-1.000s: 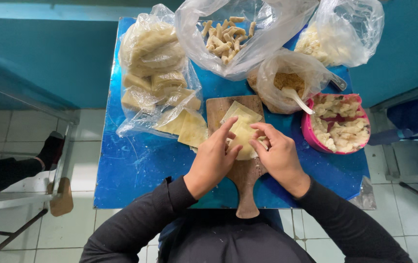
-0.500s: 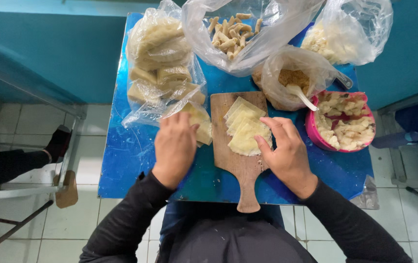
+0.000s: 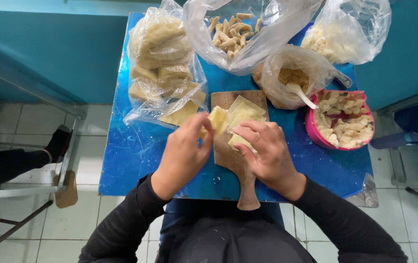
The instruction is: The person sits at a low blue table assembling filled snacks. They take thin square wrappers, spoon filling from a pink bowl onto a wrapper, fold the wrapper over the filling by hand, and place the folded pieces into a plastic bag, repeating the cycle.
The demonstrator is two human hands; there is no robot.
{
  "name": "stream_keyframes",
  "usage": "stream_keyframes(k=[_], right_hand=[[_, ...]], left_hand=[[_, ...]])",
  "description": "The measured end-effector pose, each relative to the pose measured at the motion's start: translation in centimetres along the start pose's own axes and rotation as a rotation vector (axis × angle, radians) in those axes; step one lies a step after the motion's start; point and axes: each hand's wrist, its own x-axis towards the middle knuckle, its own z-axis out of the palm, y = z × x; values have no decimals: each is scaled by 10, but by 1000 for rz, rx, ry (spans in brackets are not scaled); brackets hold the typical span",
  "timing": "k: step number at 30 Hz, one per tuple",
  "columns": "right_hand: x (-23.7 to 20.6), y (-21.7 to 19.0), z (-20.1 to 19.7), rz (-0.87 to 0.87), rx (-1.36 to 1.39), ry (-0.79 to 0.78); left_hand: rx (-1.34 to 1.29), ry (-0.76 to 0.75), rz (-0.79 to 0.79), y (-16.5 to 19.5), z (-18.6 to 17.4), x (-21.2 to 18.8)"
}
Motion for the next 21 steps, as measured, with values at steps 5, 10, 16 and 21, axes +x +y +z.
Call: stream_keyframes(k=[5, 10, 16, 21], right_hand=[[9, -1, -5, -88, -49, 20], [7, 5, -12, -130, -52, -54], [-5, 14, -16, -308, 93, -82], [-22, 22, -20, -128, 362, -134]], left_hand=[[-181, -127, 6, 14, 7, -4], [-229, -145, -170, 10, 11, -1], [-313, -185, -257, -14, 13, 0], [140, -38, 59, -46, -1, 14]])
